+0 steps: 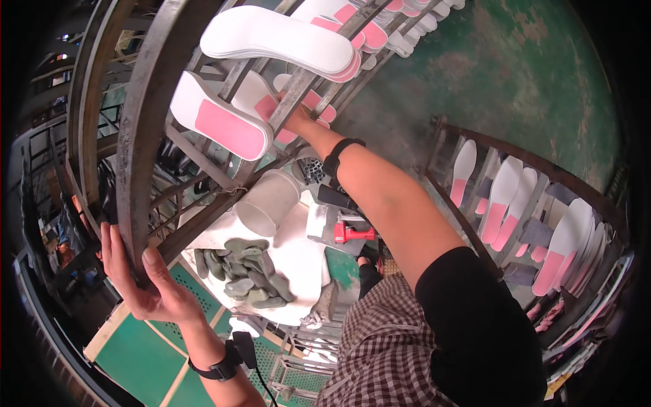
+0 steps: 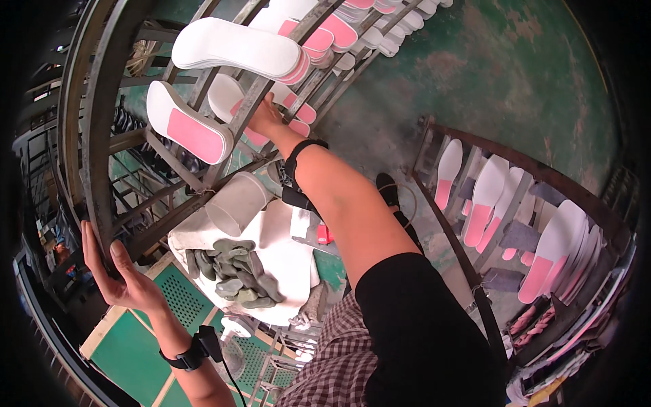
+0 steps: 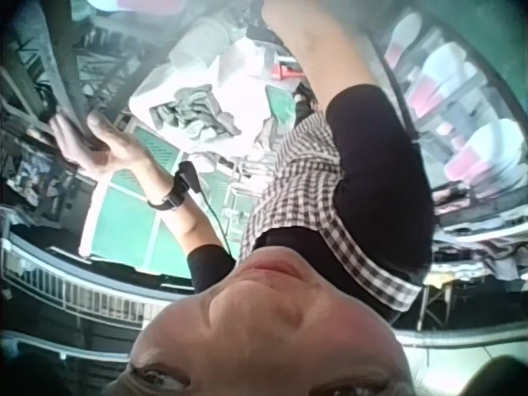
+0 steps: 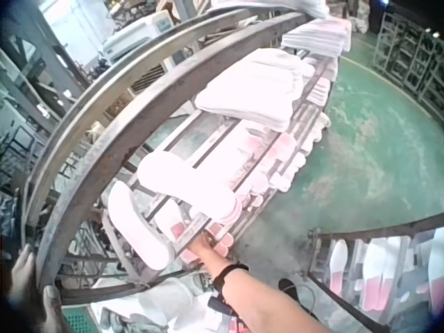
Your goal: Applying adhesive to insoles and attaching them to shoe lasts as part of shoe assembly.
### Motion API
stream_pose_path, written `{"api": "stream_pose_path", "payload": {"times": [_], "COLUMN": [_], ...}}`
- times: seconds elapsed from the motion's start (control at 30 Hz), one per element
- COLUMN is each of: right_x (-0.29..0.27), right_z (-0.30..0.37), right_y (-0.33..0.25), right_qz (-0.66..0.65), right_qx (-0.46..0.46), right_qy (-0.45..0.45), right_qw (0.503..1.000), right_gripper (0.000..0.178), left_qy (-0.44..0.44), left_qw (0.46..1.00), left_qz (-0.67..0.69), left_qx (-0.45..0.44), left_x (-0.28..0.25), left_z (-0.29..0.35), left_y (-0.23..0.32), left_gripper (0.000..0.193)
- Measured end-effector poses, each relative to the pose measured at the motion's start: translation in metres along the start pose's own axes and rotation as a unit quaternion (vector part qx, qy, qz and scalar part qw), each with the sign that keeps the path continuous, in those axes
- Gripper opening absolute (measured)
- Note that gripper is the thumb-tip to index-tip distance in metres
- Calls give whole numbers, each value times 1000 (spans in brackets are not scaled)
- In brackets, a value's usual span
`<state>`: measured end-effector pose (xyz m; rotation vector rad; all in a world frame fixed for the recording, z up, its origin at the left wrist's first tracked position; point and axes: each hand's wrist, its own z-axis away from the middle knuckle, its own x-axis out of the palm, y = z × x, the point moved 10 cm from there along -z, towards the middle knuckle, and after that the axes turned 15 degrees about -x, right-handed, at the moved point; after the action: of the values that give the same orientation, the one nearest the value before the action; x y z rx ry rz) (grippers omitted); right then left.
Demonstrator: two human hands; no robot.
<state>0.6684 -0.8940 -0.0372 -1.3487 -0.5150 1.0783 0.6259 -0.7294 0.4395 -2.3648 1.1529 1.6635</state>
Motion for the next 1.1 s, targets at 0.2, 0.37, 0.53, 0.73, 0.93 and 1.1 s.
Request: {"api": "stream_pose_path", "payload": {"times": [0.2, 0.37, 0.53, 0.73, 0.93, 1.1], "right_x": [10, -55, -103, -96, -1, 110], "right_z": [16, 93, 240, 382, 494, 586], "right_y": [-18, -22, 2, -13, -42, -14], "right_qz": [-84, -303, -500, -489, -435, -340], "right_qx": [-14, -32, 108, 183, 198, 186], "right_qy": [-70, -8, -26, -130, -216, -136], "right_qw": [994, 952, 859, 843, 851, 912], "right_gripper": [57, 49, 54, 53, 44, 35], "left_qy": [-9, -36, 31, -295, -271, -142], "left_qw": [1000, 999, 999, 803, 474, 621], "left_qz": [-14, 2, 37, 289, 534, 415], "left_qx": [24, -1, 16, -429, -645, -650], "left_x": [-4, -1, -36, 73, 99, 14], "left_z": [1, -1, 49, 295, 460, 563], "left_y": [-7, 0, 12, -54, -116, -226], "left_gripper": [39, 39, 55, 86, 63, 53]}}
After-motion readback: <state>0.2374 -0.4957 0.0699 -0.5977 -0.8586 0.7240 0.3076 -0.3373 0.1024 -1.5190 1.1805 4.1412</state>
